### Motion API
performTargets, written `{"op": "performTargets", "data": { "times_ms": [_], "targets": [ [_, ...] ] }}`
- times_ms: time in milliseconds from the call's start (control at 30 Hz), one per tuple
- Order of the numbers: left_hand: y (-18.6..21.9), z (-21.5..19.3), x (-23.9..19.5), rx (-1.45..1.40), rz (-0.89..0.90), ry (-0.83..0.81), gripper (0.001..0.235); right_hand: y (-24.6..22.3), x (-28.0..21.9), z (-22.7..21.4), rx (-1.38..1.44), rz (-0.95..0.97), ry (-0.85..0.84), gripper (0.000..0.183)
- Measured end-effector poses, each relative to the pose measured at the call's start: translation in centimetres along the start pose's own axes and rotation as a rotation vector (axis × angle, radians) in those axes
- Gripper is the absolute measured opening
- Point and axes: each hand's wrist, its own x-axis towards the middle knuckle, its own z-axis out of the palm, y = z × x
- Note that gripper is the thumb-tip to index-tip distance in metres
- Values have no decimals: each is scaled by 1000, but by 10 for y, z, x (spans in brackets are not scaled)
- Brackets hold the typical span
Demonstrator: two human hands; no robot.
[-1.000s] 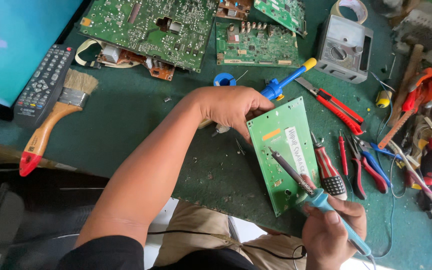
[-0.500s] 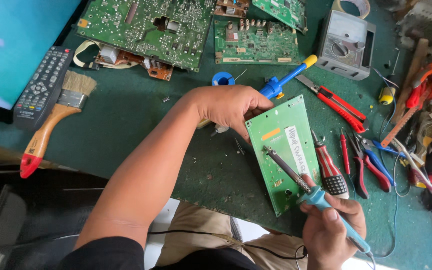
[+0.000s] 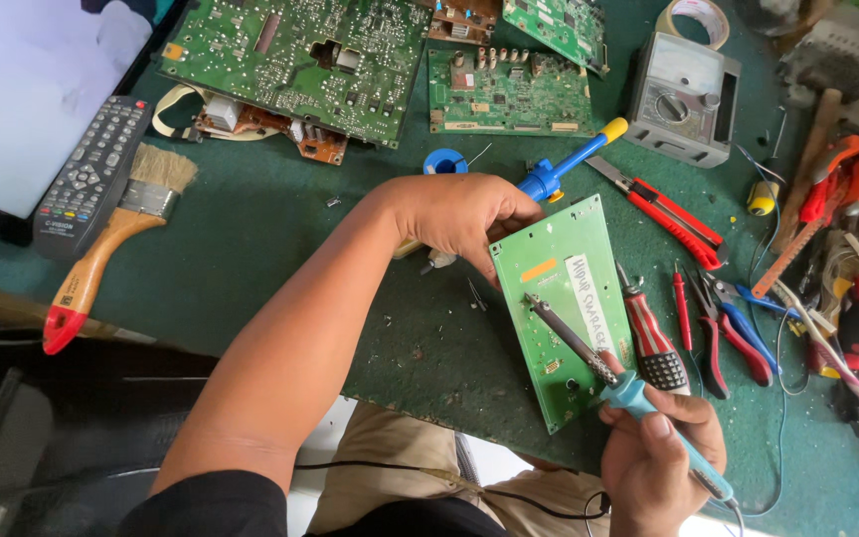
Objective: The person solders a green circuit board using a soldering iron and solder wire. They also use a desoldering pump to remove solder and a multimeter to test the board. The person flips the board over to work on different sides and uses a red pen to mark a spot on the board.
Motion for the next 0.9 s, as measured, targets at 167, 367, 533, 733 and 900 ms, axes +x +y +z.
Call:
{"op": "performTargets", "data": {
  "times_ms": [167,367,533,733,900],
  "targets": [
    [0,-1,0,41,-3,-3,45,-1,1,0,-13,4,-6,21],
    [3,-1,-1,40,-25,13,43,2,1,-2,4,-19,-32,20],
    [2,1,-1,60,-18,40,39,1,0,-2,-17,-4,-29,19],
    [9,5,-3,23,13,55,48,2,0,0,-42,-28,-19,22],
    [8,4,-1,55,-9,37,49,2,3,-4,-10,5,-15,17]
  ]
}}
